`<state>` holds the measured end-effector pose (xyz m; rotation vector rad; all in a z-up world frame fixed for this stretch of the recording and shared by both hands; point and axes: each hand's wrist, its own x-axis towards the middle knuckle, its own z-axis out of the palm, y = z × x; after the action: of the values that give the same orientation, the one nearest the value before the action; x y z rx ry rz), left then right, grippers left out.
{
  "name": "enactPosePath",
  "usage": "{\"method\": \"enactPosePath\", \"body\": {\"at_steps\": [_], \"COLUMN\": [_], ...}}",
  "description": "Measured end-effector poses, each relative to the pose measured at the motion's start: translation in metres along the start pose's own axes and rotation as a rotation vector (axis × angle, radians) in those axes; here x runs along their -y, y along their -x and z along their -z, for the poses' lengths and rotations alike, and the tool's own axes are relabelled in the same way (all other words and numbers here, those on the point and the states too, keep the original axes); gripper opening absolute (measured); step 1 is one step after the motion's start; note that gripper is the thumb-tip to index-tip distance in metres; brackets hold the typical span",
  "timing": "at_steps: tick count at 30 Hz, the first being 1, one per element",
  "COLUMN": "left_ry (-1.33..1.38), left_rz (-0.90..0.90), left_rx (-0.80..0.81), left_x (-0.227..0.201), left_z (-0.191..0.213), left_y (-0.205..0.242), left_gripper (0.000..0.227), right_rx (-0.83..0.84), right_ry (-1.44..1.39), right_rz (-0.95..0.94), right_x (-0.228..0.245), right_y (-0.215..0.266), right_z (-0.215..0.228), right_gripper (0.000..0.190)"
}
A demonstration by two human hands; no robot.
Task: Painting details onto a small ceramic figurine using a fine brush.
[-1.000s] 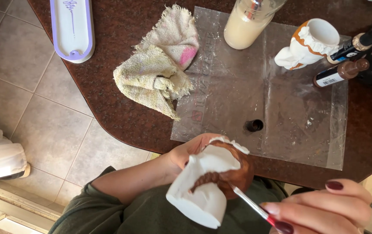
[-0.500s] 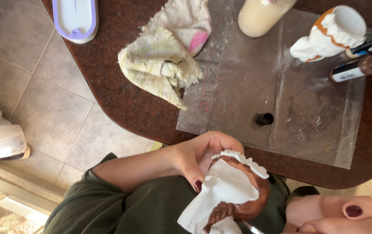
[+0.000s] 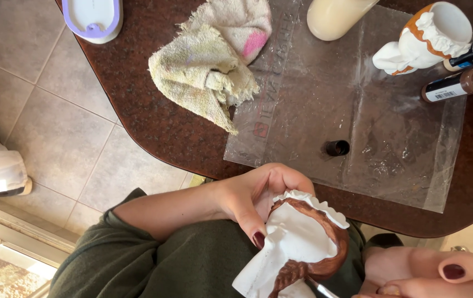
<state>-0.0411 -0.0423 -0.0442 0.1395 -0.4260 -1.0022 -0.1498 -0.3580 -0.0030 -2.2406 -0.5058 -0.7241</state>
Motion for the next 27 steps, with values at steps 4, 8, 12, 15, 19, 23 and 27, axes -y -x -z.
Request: {"method": "enactPosePath", "body": {"at_steps": [4, 8, 12, 15, 19, 23, 27], "left_ry": [-0.012, -0.020, 0.022, 0.014, 0.014, -0.001, 0.004], "left_rz": [0.004, 0.008, 0.009, -0.001, -0.001, -0.001, 0.000], "left_rx": [-0.008, 0.008, 0.000, -0.005, -0.009, -0.004, -0.006], "left_x": [-0.001, -0.001, -0.003, -0.002, -0.002, -0.003, -0.005], "left_z": [0.000, 0.000, -0.003, -0.002, -0.002, -0.001, -0.005], "left_y": [-0.001, 0.000, -0.002, -0.001, -0.001, 0.000, -0.002], "left_gripper": [0.068, 0.064, 0.066, 0.065, 0.065, 0.062, 0.067], "right_rx": [-0.156, -0.530, -0.514, -0.466, -0.190, -0.413, -0.477], "right_ry": [-0.120, -0.296, -0.274, -0.228, -0.107, -0.228, -0.293], "right_rz": [0.137, 0.218, 0.297, 0.292, 0.363, 0.336, 0.313], "right_x": [-0.053, -0.109, -0.123, -0.098, -0.031, -0.026, -0.046], "right_y": [0.034, 0.084, 0.092, 0.067, -0.003, -0.014, 0.011], "right_z": [-0.017, -0.019, -0.012, -0.003, -0.019, -0.036, -0.038], "right_gripper": [0.040, 0.041, 0.041, 0.039, 0.040, 0.037, 0.037]}}
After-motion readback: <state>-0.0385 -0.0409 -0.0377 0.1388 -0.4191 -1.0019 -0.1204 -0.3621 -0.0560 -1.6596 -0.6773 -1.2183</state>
